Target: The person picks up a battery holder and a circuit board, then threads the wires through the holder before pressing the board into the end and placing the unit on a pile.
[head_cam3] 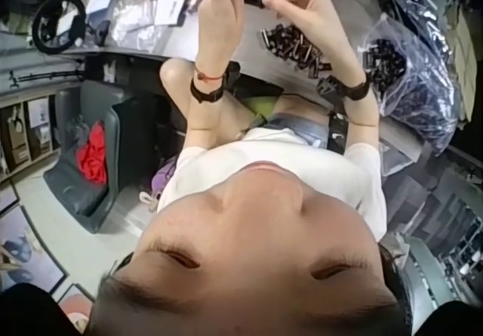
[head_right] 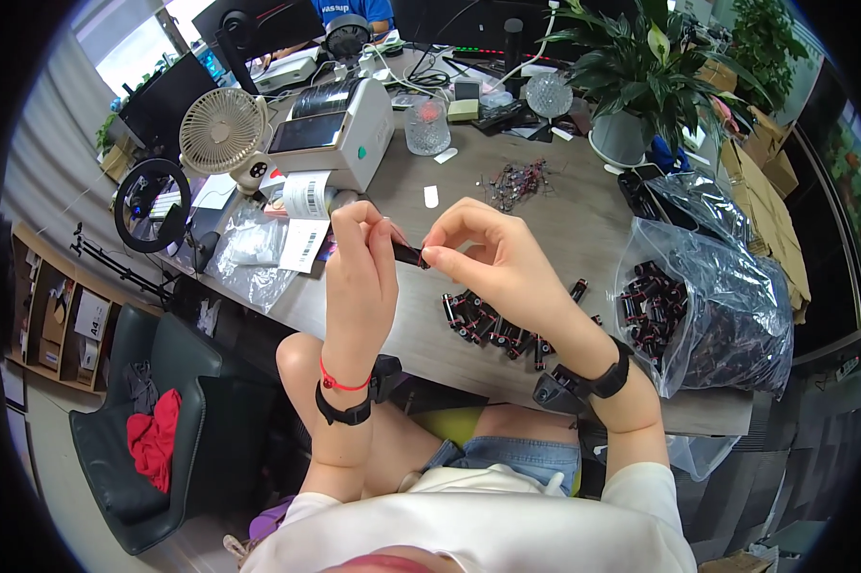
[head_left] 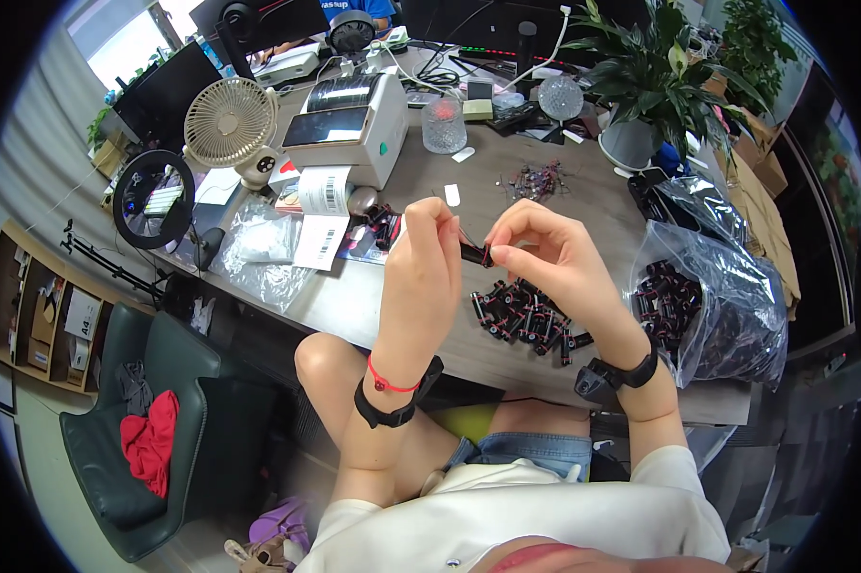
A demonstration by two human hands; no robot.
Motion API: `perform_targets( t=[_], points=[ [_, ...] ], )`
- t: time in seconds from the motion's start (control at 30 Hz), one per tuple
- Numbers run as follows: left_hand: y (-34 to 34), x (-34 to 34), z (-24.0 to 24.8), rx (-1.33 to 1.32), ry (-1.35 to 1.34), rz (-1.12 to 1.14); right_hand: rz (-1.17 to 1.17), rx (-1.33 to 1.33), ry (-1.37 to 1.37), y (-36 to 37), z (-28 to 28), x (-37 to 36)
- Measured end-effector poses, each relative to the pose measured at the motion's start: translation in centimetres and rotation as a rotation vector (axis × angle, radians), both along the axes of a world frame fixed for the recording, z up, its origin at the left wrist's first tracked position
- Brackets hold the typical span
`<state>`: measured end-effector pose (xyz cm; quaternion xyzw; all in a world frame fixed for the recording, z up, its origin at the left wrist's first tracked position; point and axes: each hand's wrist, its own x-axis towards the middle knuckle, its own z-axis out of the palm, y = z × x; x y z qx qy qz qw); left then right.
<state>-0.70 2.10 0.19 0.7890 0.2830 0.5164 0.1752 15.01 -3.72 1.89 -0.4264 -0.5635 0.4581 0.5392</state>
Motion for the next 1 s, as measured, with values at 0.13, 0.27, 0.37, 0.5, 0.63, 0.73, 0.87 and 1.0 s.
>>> perform_targets(
  t=[0.13,0.27,0.37,0.5,0.63,0.73,0.87,1.0],
  points=[
    [0.0,0.3,0.0,-0.104,-0.003,0.008,-0.015,0.067,-0.058,0.3,-0.4,0.4],
    [0.2,0.3,-0.1,-0.056,0.049,0.010,-0.023,0.053,-0.032,0.5,-0.8,0.4],
    [0.4,0.3,-0.2,-0.062,0.016,-0.078,0.025,-0.029,0.090,0.3,-0.4,0.1],
    [0.1,0.2,-0.1,-0.173,-0.059,-0.266,0.076,-0.071,0.229,0.2,-0.6,0.1],
    [-0.6,-0.2,0.8,-0.233,-0.064,-0.374,-0.012,0.011,0.254,-0.1,-0.3,-0.2],
    [-0.6,0.0,0.7,-0.223,-0.058,-0.407,-0.079,0.073,0.263,-0.5,-0.1,-0.6],
    [-0.5,0.4,0.1,-0.199,-0.115,-0.461,-0.098,0.142,0.280,-0.7,0.1,-0.8],
    [-0.6,0.3,0.3,-0.258,-0.226,-0.573,-0.034,0.163,0.237,-1.0,1.0,-0.1]
  ],
)
